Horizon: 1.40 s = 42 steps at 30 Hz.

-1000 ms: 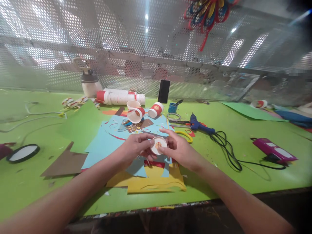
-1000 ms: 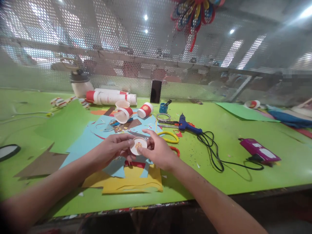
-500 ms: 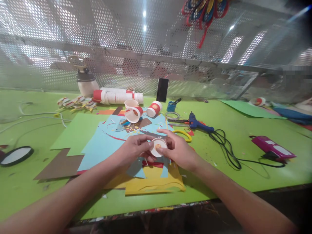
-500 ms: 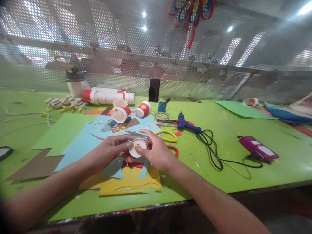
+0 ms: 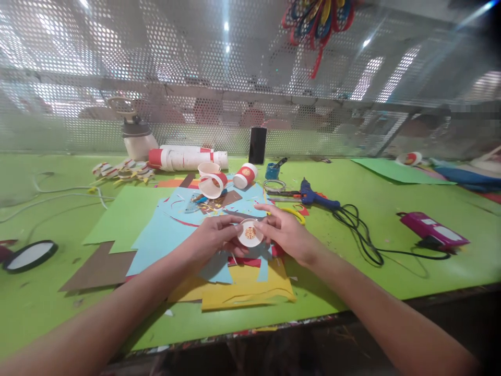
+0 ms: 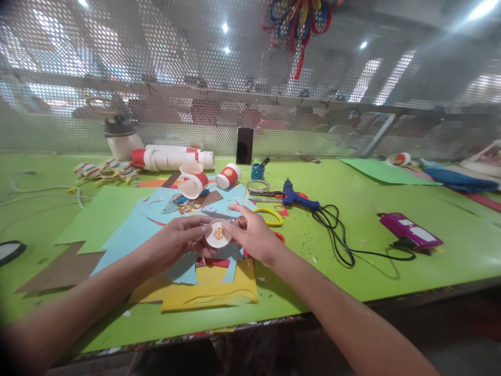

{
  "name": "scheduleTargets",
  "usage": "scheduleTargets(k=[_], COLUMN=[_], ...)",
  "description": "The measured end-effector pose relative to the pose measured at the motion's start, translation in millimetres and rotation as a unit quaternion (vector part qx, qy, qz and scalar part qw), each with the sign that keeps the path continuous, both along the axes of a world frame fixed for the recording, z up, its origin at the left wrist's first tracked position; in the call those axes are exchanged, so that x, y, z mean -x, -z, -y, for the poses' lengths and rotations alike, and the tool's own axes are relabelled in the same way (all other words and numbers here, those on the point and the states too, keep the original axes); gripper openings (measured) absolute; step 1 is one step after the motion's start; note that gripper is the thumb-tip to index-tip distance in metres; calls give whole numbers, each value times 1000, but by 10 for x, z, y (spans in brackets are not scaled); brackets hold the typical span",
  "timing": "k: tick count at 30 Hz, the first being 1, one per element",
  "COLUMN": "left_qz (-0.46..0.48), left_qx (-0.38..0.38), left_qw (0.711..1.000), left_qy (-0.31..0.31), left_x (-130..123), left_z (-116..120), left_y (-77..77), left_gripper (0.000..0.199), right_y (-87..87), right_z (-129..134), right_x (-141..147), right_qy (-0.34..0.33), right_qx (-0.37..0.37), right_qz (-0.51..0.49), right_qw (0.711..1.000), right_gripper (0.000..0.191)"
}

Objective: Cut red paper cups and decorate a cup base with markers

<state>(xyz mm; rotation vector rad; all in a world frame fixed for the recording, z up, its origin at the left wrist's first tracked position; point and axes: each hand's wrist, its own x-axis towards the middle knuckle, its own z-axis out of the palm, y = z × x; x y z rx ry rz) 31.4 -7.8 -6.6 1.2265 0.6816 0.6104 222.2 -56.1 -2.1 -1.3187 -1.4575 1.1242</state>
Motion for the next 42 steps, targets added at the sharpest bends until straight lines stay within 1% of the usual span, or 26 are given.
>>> scheduleTargets(k=[3,6,10,14,19,21,24,27,31,36,42], left_qz=[-2,0,4,6,26,36,41,29,1,-16,7], left_qx=[4,1,-19,-85,-177,-210,-248,-259,-229,-218,-208], left_qw=[1000,1000,1000,996,983,977,967,965,973,976,978], left_qy=[4,7,22,37,31,34,38,24,0,3,11], left_x=[-10,-15,2,23,19,20,24,24,23,31,24], left_z=[10,20,29,36,60,66,71,78,88,91,86], left_y=[-4,-5,24,20,-57,-68,-58,-50,-73,-89,-91], left_gripper=[43,45,44,43,41,36,28,25,29,34,29], right_y=[18,17,17,26,24,18,4,-21,-50,-33,-51], right_z=[-13,-11,13,57,102,114,131,148,150,127,115], right_x=[28,59,87,83,42,33,34,40,34,23,29], right_qy=[0,1,9,23,22,21,22,27,23,17,13], right_qx=[-8,-16,-40,-113,-220,-249,-267,-258,-215,-182,-135], right_qz=[5,14,33,96,171,184,194,198,190,166,114], right_qw=[1000,1000,999,989,960,951,944,945,958,969,984], right_gripper=[54,59,62,59,53,50,47,48,52,55,58])
